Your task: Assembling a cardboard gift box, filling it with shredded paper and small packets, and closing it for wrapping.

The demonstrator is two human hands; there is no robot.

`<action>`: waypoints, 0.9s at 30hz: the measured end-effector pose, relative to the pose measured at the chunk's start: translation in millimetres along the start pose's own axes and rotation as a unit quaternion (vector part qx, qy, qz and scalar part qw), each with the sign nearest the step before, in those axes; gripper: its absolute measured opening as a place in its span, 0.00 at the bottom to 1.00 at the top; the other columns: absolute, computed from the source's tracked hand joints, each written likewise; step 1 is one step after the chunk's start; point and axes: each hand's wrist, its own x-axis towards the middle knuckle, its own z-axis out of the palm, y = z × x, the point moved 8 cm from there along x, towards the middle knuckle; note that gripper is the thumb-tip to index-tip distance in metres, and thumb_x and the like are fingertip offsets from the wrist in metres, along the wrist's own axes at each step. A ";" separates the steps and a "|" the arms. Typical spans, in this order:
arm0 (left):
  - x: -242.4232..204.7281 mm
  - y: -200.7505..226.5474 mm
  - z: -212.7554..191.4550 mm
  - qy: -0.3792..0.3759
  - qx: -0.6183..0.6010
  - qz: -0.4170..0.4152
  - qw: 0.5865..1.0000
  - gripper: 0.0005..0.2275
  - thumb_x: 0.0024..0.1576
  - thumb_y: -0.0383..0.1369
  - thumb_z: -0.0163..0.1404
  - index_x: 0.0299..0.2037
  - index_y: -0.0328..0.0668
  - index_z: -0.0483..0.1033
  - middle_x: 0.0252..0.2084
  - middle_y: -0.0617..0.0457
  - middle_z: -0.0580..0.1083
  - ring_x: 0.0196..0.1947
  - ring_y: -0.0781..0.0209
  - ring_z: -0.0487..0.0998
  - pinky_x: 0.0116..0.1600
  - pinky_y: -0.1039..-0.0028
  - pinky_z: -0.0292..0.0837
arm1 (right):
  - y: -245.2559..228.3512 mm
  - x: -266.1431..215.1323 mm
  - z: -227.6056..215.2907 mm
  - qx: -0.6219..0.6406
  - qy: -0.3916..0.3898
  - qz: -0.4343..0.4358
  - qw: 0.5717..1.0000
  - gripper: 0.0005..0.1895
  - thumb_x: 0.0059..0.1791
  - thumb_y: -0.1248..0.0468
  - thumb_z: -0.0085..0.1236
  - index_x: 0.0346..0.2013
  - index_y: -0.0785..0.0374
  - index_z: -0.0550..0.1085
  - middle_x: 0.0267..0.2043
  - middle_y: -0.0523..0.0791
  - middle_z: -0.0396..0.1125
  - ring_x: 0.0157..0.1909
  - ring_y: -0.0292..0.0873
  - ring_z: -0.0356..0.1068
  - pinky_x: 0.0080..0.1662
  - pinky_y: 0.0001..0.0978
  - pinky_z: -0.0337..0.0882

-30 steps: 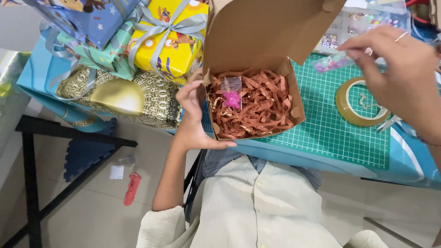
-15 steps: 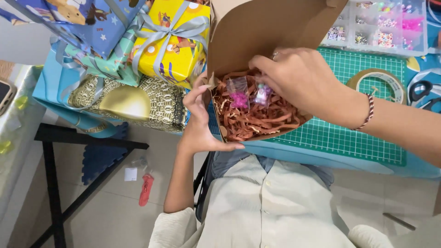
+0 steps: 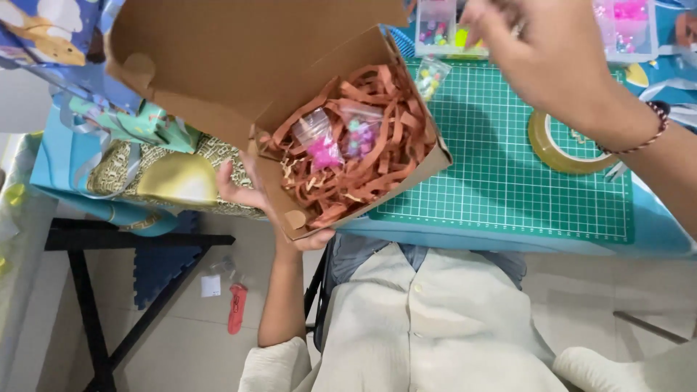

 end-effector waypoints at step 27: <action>-49.8 -39.6 -15.4 -0.235 0.113 -0.098 0.961 0.56 0.42 0.51 0.69 0.73 0.34 0.43 0.73 0.38 0.45 0.76 0.41 0.54 0.79 0.53 0.61 | 25.5 -8.3 50.3 -0.057 -0.269 0.259 0.926 0.12 0.64 0.57 0.45 0.48 0.62 0.70 0.28 0.47 0.77 0.27 0.44 0.78 0.33 0.40 0.75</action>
